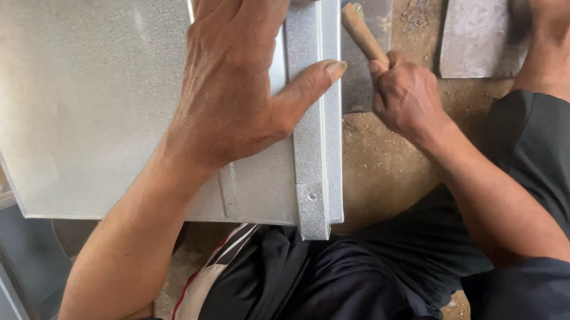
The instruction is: The person sits on the ground of a metal workshop and hammers small metal pieces onto the edges of galvanized sheet metal boxes, positioning each piece by hand and driving it with a hammer. They reposition the boxes between pieces and work through a pile of small metal parts.
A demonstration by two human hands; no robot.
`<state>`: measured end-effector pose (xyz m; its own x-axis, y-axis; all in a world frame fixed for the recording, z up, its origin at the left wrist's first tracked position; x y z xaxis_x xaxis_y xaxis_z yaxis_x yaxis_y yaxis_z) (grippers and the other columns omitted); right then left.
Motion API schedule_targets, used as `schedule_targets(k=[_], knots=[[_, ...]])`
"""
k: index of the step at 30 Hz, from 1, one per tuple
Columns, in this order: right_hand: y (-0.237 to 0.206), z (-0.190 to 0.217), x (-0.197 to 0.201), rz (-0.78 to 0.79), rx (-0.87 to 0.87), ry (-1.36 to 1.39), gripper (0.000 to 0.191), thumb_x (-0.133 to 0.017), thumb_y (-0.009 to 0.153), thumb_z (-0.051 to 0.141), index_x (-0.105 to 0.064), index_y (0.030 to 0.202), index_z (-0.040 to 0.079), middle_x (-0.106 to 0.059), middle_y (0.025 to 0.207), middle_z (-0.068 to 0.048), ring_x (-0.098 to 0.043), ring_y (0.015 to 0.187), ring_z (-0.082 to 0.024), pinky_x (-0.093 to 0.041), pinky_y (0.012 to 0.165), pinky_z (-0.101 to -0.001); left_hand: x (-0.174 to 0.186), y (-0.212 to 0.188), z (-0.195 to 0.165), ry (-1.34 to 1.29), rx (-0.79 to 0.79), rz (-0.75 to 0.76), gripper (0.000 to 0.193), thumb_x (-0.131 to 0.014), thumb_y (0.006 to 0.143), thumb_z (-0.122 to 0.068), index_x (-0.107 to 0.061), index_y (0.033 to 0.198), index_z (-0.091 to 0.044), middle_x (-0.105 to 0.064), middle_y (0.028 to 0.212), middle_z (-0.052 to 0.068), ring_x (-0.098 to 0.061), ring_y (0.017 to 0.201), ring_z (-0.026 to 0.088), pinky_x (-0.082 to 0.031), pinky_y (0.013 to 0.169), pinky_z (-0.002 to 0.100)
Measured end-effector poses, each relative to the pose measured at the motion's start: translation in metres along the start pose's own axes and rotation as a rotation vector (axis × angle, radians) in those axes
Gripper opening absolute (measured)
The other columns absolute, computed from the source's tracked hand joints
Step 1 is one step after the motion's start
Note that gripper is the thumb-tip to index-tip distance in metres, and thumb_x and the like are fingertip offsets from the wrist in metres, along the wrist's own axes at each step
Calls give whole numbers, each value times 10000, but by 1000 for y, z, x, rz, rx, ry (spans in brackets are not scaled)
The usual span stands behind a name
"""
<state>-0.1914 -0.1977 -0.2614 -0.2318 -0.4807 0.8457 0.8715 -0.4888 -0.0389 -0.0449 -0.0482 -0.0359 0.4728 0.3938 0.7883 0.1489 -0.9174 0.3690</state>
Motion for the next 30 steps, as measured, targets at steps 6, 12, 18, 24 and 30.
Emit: schedule_targets(k=[6, 12, 18, 24, 30], knots=[[-3, 11, 6, -60, 147, 30, 560, -428, 1169, 200, -540, 661, -7, -563, 750, -158, -438, 432, -246, -385, 426, -440, 2, 0, -5, 6, -37, 6, 533, -862, 943, -201, -480, 1303, -111, -557, 1257, 32, -514, 1246, 231, -390, 1057, 418], [-4, -1, -10, 142, 1, 31, 476, -421, 1141, 213, -590, 765, -26, -594, 681, -184, -523, 459, -306, -421, 445, -469, 1, 3, -6, 29, -49, -12, 527, -860, 938, -211, -490, 1302, -122, -556, 1258, 15, -509, 1247, 217, -407, 1076, 410], [-5, -6, -12, 46, 107, -62, 437, -450, 1133, 193, -616, 813, -54, -576, 719, -203, -521, 473, -289, -438, 452, -453, 0, 0, -1, 11, 6, 15, 501, -848, 936, -206, -501, 1286, -117, -569, 1239, 17, -519, 1221, 215, -408, 1052, 412], [-9, -11, -9, -96, 137, 92, 507, -411, 1161, 204, -553, 742, -43, -574, 796, -196, -453, 447, -274, -402, 442, -458, 1, 2, -3, 4, -1, 2, 494, -828, 936, -197, -498, 1296, -118, -563, 1247, 4, -512, 1228, 207, -398, 1068, 407], [-2, -13, -16, 55, 1, 1, 545, -409, 1169, 234, -554, 718, -35, -593, 818, -190, -473, 440, -308, -410, 425, -478, 2, 4, -5, 38, 17, 30, 485, -886, 948, -247, -533, 1261, -134, -566, 1213, 17, -511, 1217, 223, -400, 1046, 426]])
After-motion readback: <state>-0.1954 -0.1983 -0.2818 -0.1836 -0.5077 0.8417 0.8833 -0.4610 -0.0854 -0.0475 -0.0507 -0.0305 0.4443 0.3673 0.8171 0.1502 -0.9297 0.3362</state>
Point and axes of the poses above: each hand's wrist, its own y-axis towards the middle knuckle, its own x-axis out of the back of the hand, z = x × y, the point moved 6 cm from there along y, towards the middle knuckle
